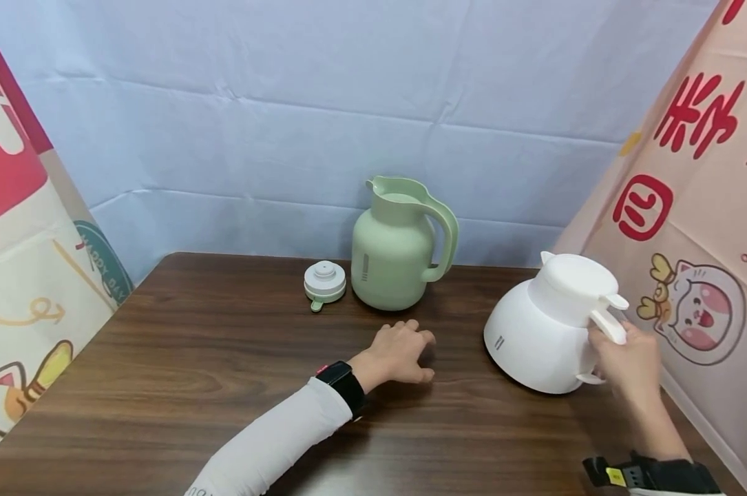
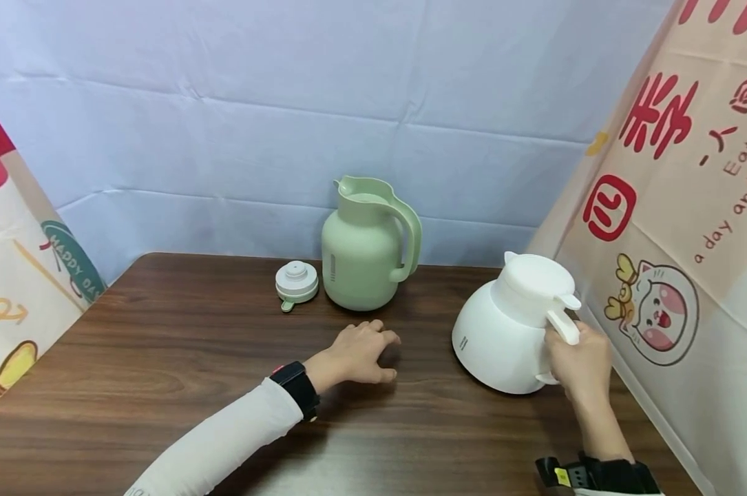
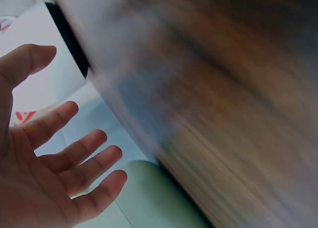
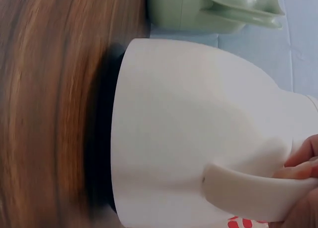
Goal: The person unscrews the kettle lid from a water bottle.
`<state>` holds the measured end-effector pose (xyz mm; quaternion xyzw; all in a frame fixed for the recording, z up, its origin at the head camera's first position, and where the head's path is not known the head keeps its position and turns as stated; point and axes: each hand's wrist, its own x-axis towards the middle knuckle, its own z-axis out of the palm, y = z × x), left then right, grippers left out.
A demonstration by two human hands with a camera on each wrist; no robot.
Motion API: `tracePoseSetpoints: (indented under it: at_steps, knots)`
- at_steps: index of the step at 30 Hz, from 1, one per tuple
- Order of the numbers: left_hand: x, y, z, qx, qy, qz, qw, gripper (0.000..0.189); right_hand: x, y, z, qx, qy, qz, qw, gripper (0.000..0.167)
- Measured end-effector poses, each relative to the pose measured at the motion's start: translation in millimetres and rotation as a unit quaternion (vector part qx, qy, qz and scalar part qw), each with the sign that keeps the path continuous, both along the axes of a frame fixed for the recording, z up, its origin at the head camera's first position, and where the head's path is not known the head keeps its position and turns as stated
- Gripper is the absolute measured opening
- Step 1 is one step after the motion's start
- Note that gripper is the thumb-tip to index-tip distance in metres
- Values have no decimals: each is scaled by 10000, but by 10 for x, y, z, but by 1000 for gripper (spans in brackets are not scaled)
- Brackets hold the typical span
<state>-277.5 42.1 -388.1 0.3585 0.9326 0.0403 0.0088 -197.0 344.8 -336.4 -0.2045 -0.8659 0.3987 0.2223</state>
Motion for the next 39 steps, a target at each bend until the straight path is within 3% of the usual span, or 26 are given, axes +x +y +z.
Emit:
tracePoseSetpoints:
  at_steps: [10, 22, 39]
  knots:
    - [2, -215, 18, 133, 9, 216, 9997, 54, -28, -223, -41, -42, 195, 359, 9992, 29]
    - [-8, -603, -56, 307, -77, 372, 9988, 50, -81, -446, -29, -179, 166, 783, 9966, 23]
    - [117, -809, 13, 488, -26, 218, 9986, 49, -75, -666, -14, -558, 89, 1493, 9872, 17]
